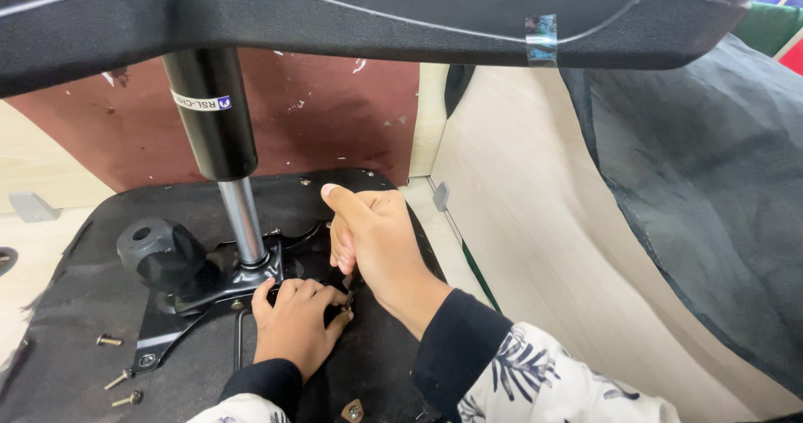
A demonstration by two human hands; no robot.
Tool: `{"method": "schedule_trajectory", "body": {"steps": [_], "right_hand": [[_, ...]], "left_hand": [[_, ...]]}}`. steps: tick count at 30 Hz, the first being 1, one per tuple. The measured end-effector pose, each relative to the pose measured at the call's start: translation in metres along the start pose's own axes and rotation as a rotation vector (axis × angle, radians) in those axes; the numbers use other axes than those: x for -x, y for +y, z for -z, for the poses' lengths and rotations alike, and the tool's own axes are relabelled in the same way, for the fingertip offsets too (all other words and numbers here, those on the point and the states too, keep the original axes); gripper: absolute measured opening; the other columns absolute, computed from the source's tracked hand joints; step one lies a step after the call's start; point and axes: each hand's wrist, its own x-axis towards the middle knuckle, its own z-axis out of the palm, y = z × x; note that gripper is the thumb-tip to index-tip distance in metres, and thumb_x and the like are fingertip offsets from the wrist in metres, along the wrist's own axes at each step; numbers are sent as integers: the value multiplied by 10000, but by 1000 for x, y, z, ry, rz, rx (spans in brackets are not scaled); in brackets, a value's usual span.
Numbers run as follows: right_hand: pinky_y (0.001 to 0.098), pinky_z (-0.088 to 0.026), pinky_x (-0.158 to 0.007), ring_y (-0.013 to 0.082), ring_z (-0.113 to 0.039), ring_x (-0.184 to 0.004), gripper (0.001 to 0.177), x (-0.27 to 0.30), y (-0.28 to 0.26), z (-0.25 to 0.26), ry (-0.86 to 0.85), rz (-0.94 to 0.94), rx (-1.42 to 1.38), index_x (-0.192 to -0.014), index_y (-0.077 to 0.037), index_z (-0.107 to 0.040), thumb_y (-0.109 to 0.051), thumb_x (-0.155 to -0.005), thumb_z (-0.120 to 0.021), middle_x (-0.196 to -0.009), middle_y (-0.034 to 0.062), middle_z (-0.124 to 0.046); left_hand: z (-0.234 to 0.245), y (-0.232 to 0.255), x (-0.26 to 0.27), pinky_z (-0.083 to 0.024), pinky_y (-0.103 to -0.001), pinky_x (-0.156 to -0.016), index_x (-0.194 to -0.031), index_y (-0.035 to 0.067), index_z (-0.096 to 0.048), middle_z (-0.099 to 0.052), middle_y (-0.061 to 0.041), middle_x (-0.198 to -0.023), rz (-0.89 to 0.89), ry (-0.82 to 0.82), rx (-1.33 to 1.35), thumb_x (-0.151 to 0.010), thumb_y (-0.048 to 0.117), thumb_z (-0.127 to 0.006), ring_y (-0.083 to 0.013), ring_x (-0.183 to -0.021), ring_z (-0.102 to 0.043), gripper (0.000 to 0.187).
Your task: The person uses a screwdriver to tighten screws into the underside of an office chair seat, securing the seat to the chair's metal frame. The person works on multiple screw locations around the central gas lift post.
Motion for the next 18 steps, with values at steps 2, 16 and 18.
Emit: {"method": "schedule_trajectory", "body": {"steps": [2,16,18], "right_hand": [[315,-402,-450,148,-421,-371,566,4,1,-6,79,17,-27,-477,-91,-448,-233,-1004,-595,-440,54,-465],[287,-378,-903,120,-536,-854,213,-2,-14,32,-29,-7,81,-786,-130,-529,-178,-962,-639,-826,-8,-549],[272,-349,-998,105,-518,-944,167,-1,-11,38,-75,21,81,-869,-138,-525,-179,-989,-632,-914,-15,-541]], "left_hand": [[0,1,2,-169,-534,-1142,-1047,304,-764,-677,87,-1067,-13,33,3,-812,448,-739,-144,-1135,-544,277],[17,8,3,-191,-437,-1153,-1047,357,-797,-687,131,-1059,80,-46,-42,-818,458,-748,-81,-1143,-556,255],[17,8,4,-179,-435,-1164,-1054,361,-797,-687,134,-1036,96,-70,-29,-821,462,-745,-81,-1154,-550,259]]}}
